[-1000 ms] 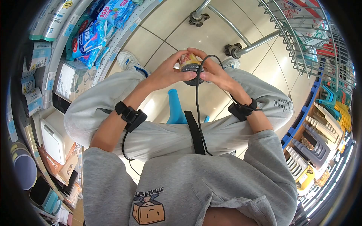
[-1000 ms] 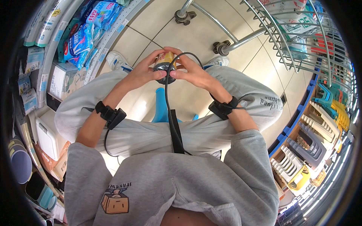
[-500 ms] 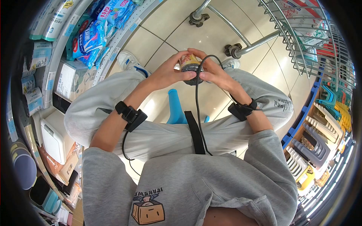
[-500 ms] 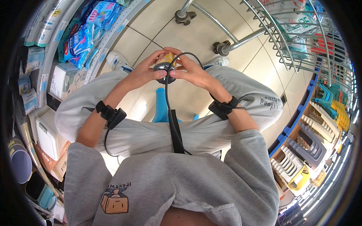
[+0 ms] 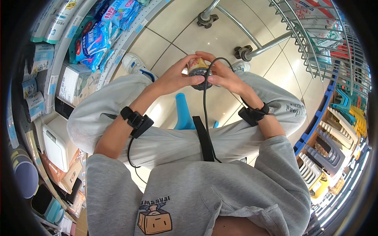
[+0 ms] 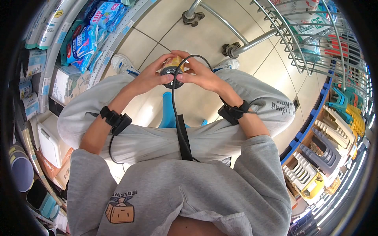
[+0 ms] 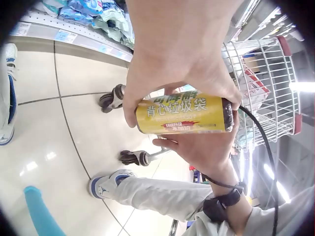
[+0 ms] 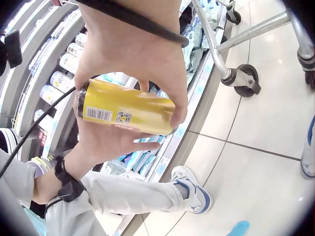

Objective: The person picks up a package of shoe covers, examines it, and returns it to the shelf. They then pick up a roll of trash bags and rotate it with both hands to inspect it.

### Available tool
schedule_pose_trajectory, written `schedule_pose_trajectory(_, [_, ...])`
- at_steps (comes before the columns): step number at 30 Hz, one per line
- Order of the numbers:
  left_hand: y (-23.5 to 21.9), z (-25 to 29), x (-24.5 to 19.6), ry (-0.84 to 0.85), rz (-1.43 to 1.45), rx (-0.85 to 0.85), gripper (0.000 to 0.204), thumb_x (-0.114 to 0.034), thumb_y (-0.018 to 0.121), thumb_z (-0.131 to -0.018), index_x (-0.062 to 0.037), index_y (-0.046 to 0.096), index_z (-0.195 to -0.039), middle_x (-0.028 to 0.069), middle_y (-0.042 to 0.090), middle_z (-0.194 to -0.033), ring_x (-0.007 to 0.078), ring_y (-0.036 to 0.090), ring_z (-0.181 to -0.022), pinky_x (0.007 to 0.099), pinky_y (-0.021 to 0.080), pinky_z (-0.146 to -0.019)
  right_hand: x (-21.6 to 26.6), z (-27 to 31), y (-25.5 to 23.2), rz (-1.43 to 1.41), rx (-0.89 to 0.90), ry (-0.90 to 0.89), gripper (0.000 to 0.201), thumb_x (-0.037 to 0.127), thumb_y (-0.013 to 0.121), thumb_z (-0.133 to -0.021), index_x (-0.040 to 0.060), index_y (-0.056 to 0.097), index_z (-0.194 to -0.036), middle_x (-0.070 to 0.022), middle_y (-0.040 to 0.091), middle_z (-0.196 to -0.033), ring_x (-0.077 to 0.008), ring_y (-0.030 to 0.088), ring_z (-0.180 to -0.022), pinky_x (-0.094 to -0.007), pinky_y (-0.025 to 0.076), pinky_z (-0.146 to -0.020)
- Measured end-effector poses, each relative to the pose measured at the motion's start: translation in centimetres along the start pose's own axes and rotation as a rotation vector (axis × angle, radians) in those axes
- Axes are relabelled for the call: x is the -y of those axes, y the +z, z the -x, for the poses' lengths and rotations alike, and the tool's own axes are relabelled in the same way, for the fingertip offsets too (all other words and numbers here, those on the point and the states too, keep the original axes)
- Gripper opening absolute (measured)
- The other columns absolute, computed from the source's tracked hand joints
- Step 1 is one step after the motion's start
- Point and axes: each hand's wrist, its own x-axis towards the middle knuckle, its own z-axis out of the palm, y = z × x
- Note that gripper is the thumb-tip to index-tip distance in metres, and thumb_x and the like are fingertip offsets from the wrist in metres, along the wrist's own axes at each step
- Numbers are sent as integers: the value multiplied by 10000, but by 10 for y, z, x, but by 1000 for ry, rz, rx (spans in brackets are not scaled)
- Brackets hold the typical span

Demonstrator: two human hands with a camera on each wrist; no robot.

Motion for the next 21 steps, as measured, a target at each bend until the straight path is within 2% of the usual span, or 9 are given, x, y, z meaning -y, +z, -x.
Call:
schedule_pose_trajectory(1, [0, 0, 0, 0, 0, 0, 841, -385, 713, -787, -30, 323, -1443, 163, 464, -1335, 258, 425, -1287, 358, 399, -1027, 0, 0, 0, -1, 5, -7, 876, 425, 677, -822, 86, 238, -1500, -161, 371, -1437, -328, 432, -1295, -410, 405, -1006])
schedule_pose_trajectory(3, [0, -1, 1, 81, -21, -40, 800, -377, 748, -793, -17, 371, -1400, 170, 489, -1290, 251, 485, -1227, 368, 488, -940, 2, -1, 1, 7, -5, -10, 880, 428, 679, -821, 86, 236, -1500, -161, 369, -1438, -327, 429, -1297, -410, 405, -1005])
schedule_pose_trajectory(14, [-2, 1, -2, 46, -7, -38, 841, -376, 767, -785, -4, 350, -1413, 177, 477, -1300, 250, 491, -1222, 376, 491, -947, 5, 0, 5, 39, -10, -32, 868, 441, 663, -841, 92, 225, -1504, -155, 362, -1440, -318, 417, -1311, -424, 400, -1015])
schedule_pose_trajectory(16, [-3, 1, -2, 55, -29, -34, 852, -379, 770, -783, -2, 343, -1417, 178, 476, -1301, 252, 489, -1224, 378, 489, -951, 11, 0, 8, 28, -10, 1, 998, 576, 633, -809, 1, 193, -1497, -166, 368, -1435, -272, 381, -1334, -392, 284, -1115])
schedule_pose_trajectory(20, [-2, 1, 1, 34, -25, -17, 873, -413, 767, -778, -6, 339, -1421, 186, 471, -1311, 271, 477, -1241, 382, 488, -952, 5, 0, 5, 16, -30, 4, 994, 559, 650, -802, 0, 203, -1491, -163, 369, -1432, -267, 392, -1324, -390, 296, -1109])
schedule_pose_trajectory(21, [-1, 1, 1, 28, -25, -15, 882, -430, 765, -775, -9, 339, -1423, 189, 469, -1313, 279, 471, -1249, 386, 488, -952, 3, 0, 2, 12, -14, -9, 930, 498, 667, -809, 44, 227, -1491, -159, 371, -1428, -292, 416, -1302, -400, 351, -1058])
